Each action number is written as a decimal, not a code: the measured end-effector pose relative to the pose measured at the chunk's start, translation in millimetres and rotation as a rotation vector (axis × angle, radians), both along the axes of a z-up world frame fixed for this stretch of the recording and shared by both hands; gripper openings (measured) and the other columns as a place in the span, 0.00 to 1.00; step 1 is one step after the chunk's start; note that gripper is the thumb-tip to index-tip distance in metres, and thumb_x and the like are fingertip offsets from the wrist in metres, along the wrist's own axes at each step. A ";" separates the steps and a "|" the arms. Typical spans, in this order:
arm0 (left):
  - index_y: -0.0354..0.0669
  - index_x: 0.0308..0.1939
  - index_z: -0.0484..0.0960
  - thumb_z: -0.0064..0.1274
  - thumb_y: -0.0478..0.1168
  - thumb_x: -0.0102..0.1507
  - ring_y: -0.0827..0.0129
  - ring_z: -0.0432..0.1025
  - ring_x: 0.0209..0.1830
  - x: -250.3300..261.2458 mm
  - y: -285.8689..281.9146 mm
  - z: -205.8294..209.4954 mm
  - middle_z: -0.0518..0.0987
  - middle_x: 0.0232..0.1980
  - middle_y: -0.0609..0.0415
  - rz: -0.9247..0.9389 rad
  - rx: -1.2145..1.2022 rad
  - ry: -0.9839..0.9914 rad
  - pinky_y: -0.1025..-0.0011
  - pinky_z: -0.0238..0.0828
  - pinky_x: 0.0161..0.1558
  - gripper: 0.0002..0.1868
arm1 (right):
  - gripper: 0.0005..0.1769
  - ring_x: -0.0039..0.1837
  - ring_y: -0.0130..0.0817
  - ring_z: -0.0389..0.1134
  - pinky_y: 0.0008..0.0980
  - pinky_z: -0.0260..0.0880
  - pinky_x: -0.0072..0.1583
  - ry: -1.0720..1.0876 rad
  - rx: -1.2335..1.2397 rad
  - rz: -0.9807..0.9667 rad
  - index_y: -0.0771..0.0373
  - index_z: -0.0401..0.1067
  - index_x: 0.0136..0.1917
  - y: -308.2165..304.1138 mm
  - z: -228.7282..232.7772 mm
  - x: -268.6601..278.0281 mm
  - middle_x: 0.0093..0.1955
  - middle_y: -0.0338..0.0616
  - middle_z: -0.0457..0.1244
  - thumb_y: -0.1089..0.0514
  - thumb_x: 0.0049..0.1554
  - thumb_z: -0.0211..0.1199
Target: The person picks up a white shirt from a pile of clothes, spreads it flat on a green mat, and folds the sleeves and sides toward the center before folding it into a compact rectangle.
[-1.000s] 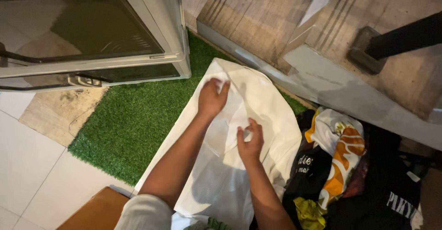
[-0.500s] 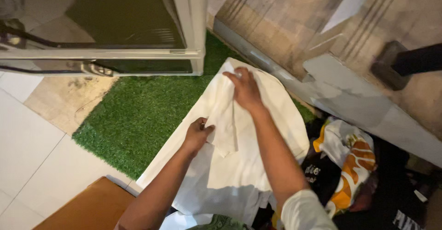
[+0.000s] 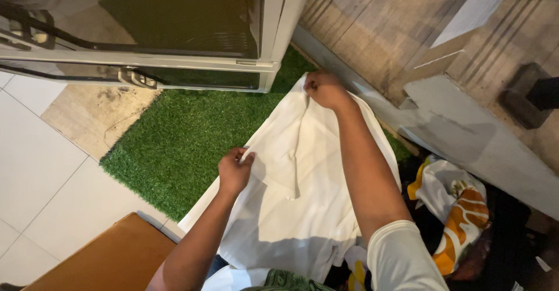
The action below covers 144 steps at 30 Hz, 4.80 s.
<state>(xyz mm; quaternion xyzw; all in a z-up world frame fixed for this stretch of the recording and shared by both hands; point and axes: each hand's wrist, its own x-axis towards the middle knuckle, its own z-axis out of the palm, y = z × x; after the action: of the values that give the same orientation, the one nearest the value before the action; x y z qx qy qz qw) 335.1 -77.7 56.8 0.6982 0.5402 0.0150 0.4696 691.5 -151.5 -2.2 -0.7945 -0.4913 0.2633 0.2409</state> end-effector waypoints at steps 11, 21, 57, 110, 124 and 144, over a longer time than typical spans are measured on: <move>0.39 0.49 0.83 0.61 0.42 0.61 0.56 0.81 0.31 -14.3 -7.5 9.4 0.85 0.36 0.40 -0.059 0.057 0.071 0.63 0.78 0.37 0.15 | 0.06 0.46 0.47 0.72 0.43 0.71 0.50 0.161 -0.071 -0.100 0.63 0.75 0.42 6.4 -14.7 -4.5 0.42 0.50 0.70 0.59 0.52 0.68; 0.42 0.49 0.76 0.57 0.40 0.62 0.46 0.79 0.36 -8.0 -5.0 17.2 0.83 0.37 0.40 -0.253 0.208 0.209 0.51 0.76 0.40 0.13 | 0.11 0.49 0.56 0.69 0.52 0.68 0.49 -0.291 0.043 -0.342 0.62 0.70 0.48 4.7 -12.9 -60.7 0.45 0.54 0.68 0.52 0.60 0.65; 0.36 0.73 0.63 0.40 0.58 0.69 0.48 0.48 0.81 110.0 11.1 -27.4 0.58 0.79 0.42 -0.982 0.613 -0.176 0.49 0.39 0.78 0.36 | 0.25 0.34 0.38 0.72 0.35 0.71 0.40 0.443 -0.028 -0.731 0.61 0.63 0.61 -136.2 37.9 -306.8 0.31 0.46 0.68 0.61 0.54 0.70; 0.39 0.53 0.78 0.47 0.54 0.67 0.48 0.74 0.55 129.6 17.1 0.7 0.81 0.49 0.41 -0.730 0.413 0.290 0.48 0.69 0.56 0.22 | 0.19 0.26 0.27 0.51 0.30 0.54 0.31 0.336 0.217 -0.670 0.64 0.65 0.33 -142.4 25.7 -301.9 0.22 0.40 0.54 0.57 0.54 0.74; 0.46 0.50 0.74 0.40 0.54 0.72 0.41 0.79 0.36 41.6 18.4 -11.8 0.83 0.38 0.39 -0.595 0.321 0.181 0.46 0.74 0.42 0.17 | 0.19 0.26 0.26 0.53 0.30 0.56 0.31 0.331 0.125 -0.665 0.64 0.66 0.32 -142.6 25.0 -300.2 0.22 0.38 0.56 0.56 0.52 0.74; 0.41 0.50 0.81 0.55 0.42 0.62 0.56 0.71 0.57 -38.9 -15.2 -6.0 0.79 0.52 0.46 -0.979 0.796 -0.349 0.57 0.67 0.61 0.14 | 0.21 0.26 0.24 0.53 0.29 0.57 0.31 0.283 0.094 -0.664 0.65 0.68 0.30 -140.1 25.3 -299.0 0.22 0.38 0.58 0.53 0.51 0.77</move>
<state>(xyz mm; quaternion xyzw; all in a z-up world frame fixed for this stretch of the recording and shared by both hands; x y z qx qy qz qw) 296.2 -92.9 50.8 0.9712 0.0290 0.1114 0.2086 392.5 -291.6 23.0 -0.8546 -0.1800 0.2552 0.4149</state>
